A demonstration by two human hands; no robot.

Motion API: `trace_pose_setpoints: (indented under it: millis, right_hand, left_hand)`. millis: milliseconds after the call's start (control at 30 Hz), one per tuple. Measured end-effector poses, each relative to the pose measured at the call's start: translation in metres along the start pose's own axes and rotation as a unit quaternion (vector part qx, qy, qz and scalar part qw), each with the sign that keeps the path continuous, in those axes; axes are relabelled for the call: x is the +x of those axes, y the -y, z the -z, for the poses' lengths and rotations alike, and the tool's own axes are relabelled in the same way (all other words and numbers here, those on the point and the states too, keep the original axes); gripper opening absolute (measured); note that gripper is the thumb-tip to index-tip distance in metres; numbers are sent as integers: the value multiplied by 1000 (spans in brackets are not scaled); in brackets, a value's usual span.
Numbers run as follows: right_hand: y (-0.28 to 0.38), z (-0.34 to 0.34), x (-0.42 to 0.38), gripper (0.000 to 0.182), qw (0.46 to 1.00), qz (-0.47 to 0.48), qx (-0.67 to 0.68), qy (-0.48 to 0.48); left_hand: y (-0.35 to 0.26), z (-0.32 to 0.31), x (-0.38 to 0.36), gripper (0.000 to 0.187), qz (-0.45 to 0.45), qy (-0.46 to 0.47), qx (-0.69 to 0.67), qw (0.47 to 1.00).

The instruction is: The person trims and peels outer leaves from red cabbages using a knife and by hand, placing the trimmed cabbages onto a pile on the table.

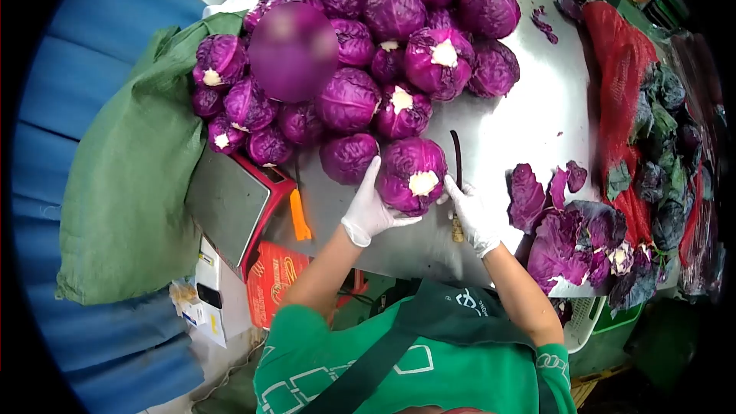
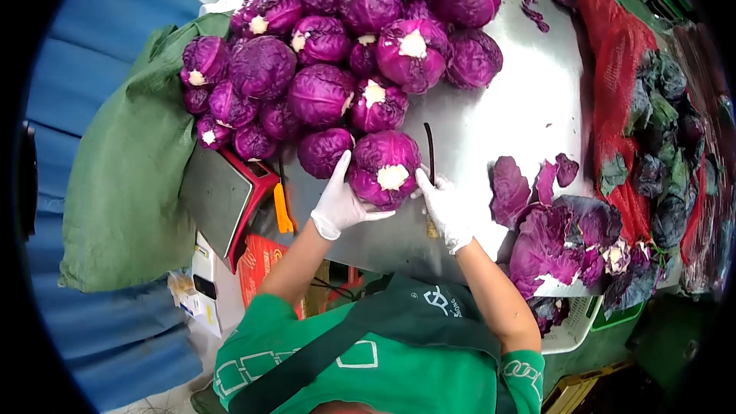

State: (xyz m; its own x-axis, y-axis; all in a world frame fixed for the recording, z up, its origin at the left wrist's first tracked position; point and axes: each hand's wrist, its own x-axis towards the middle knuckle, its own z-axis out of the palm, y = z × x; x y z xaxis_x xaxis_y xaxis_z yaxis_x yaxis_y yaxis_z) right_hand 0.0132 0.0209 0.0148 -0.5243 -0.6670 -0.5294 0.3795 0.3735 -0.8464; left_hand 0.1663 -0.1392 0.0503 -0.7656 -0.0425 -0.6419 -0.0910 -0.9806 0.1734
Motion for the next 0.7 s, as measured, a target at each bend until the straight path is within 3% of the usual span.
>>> trace_pose_setpoints:
  millis: [33, 100, 200, 333, 400, 467, 533, 700]
  right_hand:
    - [-1, 1, 0, 49, 1000, -6, 20, 3]
    - [6, 6, -4, 51, 999, 0, 31, 16]
    - [11, 23, -12, 59, 997, -2, 78, 5]
    - [-15, 61, 18, 57, 975, 102, 128, -148]
    - [-40, 96, 36, 57, 955, 172, 153, -188]
    - [-51, 124, 26, 55, 918, 181, 174, -306]
    - [-65, 151, 5, 47, 884, 180, 245, -356]
    - [-117, 202, -81, 45, 842, 158, 274, -436]
  left_hand:
    - [8, -1, 0, 83, 9, -1, 0, 1000]
    - [30, -4, -4, 77, -120, -96, 60, 986]
    - [57, 16, -4, 77, -190, -105, 159, 963]
    - [81, 29, -14, 73, -228, -176, 201, 936]
    - [89, 31, -15, 67, -220, -205, 267, 916]
    - [96, 28, -14, 60, -162, -231, 318, 905]
    - [100, 30, -9, 56, -156, -230, 348, 895]
    - [109, 14, 5, 42, -114, -133, 425, 888]
